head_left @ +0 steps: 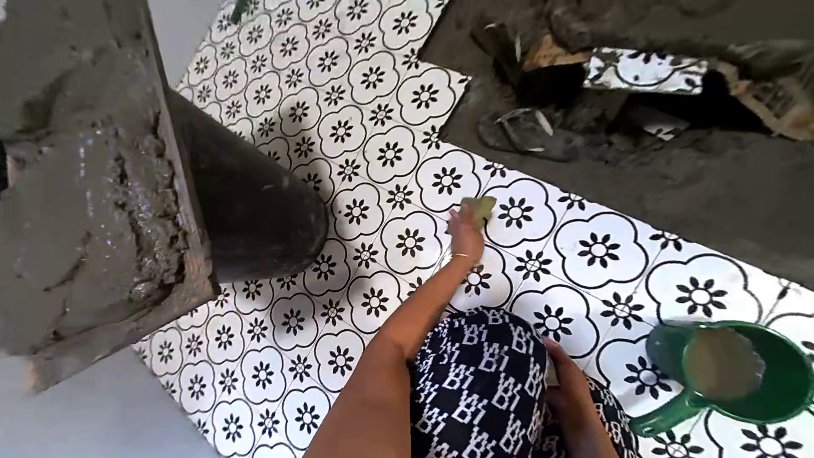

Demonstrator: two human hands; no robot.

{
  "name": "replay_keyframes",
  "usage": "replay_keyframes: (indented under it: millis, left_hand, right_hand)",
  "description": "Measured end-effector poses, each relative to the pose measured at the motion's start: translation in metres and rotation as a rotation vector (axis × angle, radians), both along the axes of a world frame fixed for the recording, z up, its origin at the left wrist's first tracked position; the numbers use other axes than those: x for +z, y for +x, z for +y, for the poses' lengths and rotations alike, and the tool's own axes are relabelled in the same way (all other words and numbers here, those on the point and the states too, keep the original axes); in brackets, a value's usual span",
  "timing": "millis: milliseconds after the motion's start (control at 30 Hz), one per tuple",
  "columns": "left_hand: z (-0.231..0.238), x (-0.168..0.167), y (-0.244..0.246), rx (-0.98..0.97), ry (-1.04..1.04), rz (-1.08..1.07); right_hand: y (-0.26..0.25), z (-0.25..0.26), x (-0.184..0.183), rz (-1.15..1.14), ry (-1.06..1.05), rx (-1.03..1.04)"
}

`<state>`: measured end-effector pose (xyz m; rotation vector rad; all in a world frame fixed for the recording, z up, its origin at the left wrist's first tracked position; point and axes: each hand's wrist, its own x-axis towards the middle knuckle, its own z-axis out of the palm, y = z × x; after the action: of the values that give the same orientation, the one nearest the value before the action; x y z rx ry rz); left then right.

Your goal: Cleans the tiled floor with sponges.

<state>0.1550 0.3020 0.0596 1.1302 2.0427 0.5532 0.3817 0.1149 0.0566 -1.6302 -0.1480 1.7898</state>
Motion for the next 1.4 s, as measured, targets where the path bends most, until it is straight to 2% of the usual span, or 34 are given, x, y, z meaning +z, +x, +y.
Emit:
replay_keyframes:
  millis: [33,100,133,200,233,300,367,500,633,800,900,967,1033,1100,1133,1200,1267,1333,1400]
  left_hand:
    - [-0.006,-0.015,-0.013,-0.085,0.136,0.059]
    - [-0.042,-0.019,-0.047,-0.243,0.199,0.217]
    - [-0.071,-0.02,-0.067,-0.256,0.184,0.297]
    - [-0.142,-0.033,-0.107,-0.163,0.145,0.425]
    - [-0.178,-0.038,-0.121,-0.087,0.067,0.46]
    - [-0.231,-0.048,-0.133,0.081,-0.228,0.458]
    - [-0.248,-0.066,-0.124,0.206,-0.409,0.455]
    - [-0.18,-0.083,-0.088,0.352,-0.517,0.509]
    - [-0.088,-0.079,-0.058,0.341,-0.481,0.581]
    - [0.013,-0.065,0.013,0.021,-0.285,0.538]
    - [0.041,-0.072,0.056,-0.239,-0.243,0.476]
    - [0.052,-0.071,0.074,-0.366,-0.219,0.334]
    - [0.054,-0.062,0.086,-0.433,-0.175,0.036]
    - [0.057,-0.042,0.097,-0.485,-0.173,-0.203]
    - [0.062,-0.029,0.1,-0.518,-0.161,-0.249]
    - [0.067,-0.006,0.085,-0.495,-0.07,-0.217]
    - [0.051,0.015,0.047,-0.318,0.026,-0.124]
    - [0.009,0.026,-0.015,-0.15,0.044,0.049]
    - [-0.037,0.024,-0.082,0.036,0.004,0.288]
  right_hand:
    - [0.002,0.0,-0.003,0.008,-0.007,-0.023]
    - [0.005,0.002,-0.005,0.016,-0.023,-0.049]
    - [0.006,0.003,-0.006,0.017,-0.025,-0.057]
    - [0.007,0.005,-0.008,0.009,-0.025,-0.062]
    - [0.008,0.005,-0.012,-0.005,-0.021,-0.064]
    - [0.009,0.006,-0.016,-0.06,-0.007,-0.044]
    - [0.008,0.007,-0.017,-0.115,-0.012,-0.009]
    - [0.007,0.005,-0.015,-0.198,0.002,0.007]
    - [0.009,0.007,-0.014,-0.325,0.073,0.0]
    - [0.011,0.008,-0.017,-0.357,0.132,0.06]
    - [0.015,0.006,-0.017,-0.331,0.117,0.058]
    - [0.017,0.008,-0.017,-0.326,0.11,0.035]
    - [0.018,0.009,-0.016,-0.327,0.108,0.015]
    - [0.018,0.012,-0.017,-0.339,0.108,-0.005]
    - [0.019,0.014,-0.018,-0.341,0.11,-0.025]
    - [0.02,0.014,-0.018,-0.312,0.104,-0.078]
    - [0.024,0.015,-0.017,-0.244,0.07,-0.168]
    - [0.025,0.02,-0.016,-0.159,0.026,-0.286]
    - [0.025,0.024,-0.015,-0.118,0.022,-0.378]
